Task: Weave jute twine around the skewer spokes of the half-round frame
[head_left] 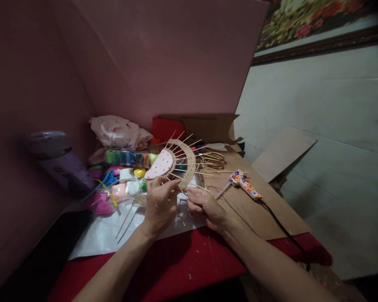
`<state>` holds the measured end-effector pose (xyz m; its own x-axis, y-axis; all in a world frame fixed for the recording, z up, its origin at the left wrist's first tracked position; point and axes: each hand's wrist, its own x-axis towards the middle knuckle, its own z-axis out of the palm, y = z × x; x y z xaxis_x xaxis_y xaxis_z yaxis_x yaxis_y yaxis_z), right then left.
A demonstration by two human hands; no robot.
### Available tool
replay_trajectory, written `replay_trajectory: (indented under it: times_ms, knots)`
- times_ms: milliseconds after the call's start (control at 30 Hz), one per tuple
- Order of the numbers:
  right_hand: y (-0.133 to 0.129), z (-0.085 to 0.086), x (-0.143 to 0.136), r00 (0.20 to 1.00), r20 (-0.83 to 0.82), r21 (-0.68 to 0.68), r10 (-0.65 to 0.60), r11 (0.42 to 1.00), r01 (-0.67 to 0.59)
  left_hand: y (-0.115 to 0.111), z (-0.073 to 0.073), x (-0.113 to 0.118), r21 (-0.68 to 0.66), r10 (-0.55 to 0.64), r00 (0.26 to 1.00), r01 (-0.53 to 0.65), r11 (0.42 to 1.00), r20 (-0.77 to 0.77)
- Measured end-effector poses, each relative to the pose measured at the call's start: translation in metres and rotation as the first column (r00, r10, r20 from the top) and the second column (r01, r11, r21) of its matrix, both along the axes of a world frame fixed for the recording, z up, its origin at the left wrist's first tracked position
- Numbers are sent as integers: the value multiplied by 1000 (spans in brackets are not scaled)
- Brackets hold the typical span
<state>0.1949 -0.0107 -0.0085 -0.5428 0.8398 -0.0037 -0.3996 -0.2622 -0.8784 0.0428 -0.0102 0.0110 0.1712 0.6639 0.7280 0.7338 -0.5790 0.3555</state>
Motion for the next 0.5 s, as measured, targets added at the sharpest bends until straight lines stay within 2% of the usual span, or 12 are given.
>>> replay_trajectory:
  times_ms: [233, 500]
  knots:
    - [-1, 0, 1, 1000, 18, -19, -2, 1000, 3, 1, -1, -1, 31, -11, 998, 12, 999, -58]
    - [0, 0, 0, 1000, 16, -1, -1, 1000, 1, 4, -4, -4, 64, 16, 1000, -15, 998, -1]
